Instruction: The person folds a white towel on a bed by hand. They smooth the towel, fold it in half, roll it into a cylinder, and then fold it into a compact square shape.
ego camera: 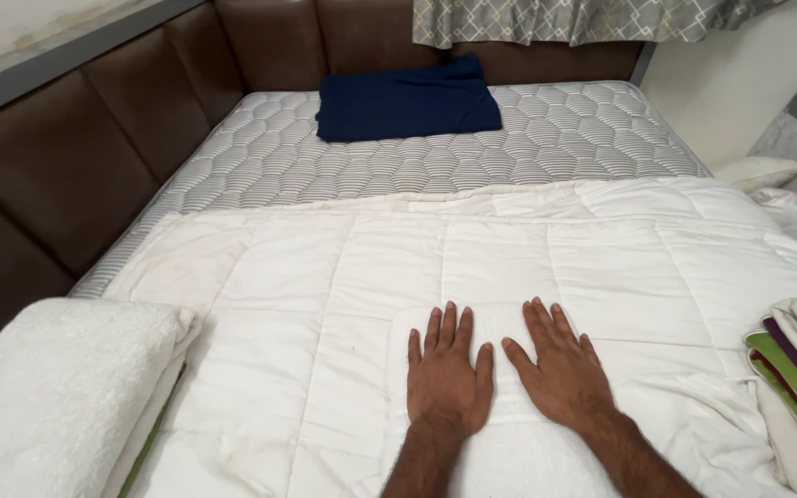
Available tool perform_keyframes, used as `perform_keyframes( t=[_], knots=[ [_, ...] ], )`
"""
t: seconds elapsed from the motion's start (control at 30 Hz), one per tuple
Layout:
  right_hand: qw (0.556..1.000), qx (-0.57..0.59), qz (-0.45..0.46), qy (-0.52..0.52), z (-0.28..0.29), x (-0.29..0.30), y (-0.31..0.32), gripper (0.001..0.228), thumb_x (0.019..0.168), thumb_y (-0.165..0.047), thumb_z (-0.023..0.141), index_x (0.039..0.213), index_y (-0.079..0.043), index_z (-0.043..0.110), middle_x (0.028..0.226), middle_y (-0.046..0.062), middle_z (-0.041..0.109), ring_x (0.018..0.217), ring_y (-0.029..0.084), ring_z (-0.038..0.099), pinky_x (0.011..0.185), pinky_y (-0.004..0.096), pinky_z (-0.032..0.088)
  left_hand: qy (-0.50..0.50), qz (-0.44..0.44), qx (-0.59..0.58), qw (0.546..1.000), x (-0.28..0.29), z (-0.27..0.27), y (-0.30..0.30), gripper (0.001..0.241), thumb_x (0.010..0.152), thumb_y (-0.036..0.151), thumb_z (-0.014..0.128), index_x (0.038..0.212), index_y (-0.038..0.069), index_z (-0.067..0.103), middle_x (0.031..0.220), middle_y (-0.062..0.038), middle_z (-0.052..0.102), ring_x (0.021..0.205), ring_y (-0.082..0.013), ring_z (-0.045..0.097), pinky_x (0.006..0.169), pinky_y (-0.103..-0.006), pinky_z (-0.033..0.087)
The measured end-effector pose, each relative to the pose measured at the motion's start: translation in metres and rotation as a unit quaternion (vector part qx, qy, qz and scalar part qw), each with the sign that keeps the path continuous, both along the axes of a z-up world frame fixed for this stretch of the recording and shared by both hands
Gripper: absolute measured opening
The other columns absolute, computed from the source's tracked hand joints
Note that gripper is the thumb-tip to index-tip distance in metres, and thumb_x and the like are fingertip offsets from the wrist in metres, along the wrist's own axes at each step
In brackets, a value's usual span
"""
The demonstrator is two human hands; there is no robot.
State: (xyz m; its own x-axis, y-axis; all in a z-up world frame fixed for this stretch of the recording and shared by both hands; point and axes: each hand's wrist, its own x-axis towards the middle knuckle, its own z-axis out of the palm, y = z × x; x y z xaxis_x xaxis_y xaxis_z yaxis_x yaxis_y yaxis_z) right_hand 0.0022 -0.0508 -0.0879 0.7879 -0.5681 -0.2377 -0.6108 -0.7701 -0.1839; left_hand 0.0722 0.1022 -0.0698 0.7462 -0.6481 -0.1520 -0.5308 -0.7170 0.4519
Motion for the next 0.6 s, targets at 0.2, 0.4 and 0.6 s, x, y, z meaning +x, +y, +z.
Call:
perform_keyframes(
  t=[0.2, 0.4, 0.6],
  knots=[
    [0.998, 0.023, -0.040, -0.031, -0.008, -0.005, -0.006, 0.084, 0.100, -0.066, 0.028, 0.165, -0.019, 0.002, 0.175, -0.002, 0.000, 0.161, 0.019, -0.001, 0.129, 0.045, 0.011, -0.016, 0.010, 0.002, 1.000, -0.002, -0.003, -0.003, 0.069, 0.103, 0.049, 0.024, 0.164, 0.018, 0.013, 0.173, -0.001, 0.004, 0.159, -0.0181, -0.003, 0.127, -0.0460, -0.004],
    [0.999, 0.002, -0.016, -0.042, -0.029, -0.028, -0.013, 0.086, 0.101, -0.065, 0.025, 0.163, -0.012, 0.001, 0.173, 0.006, -0.003, 0.159, 0.025, -0.003, 0.128, 0.043, 0.011, -0.024, 0.024, -0.006, 0.999, -0.006, 0.001, 0.002, 0.068, 0.104, 0.048, 0.024, 0.165, 0.018, 0.013, 0.174, 0.000, 0.006, 0.160, -0.0175, -0.001, 0.128, -0.0468, -0.003],
    [0.999, 0.013, -0.036, 0.014, 0.012, -0.032, 0.008, 0.081, 0.103, -0.060, 0.023, 0.165, -0.014, 0.000, 0.174, 0.004, -0.004, 0.160, 0.024, 0.000, 0.129, 0.045, 0.013, -0.023, 0.018, 0.059, 0.998, -0.024, 0.008, -0.009, 0.073, 0.107, 0.049, 0.021, 0.164, 0.008, 0.003, 0.173, -0.013, -0.005, 0.159, -0.0296, -0.009, 0.125, -0.0557, -0.006]
  ],
)
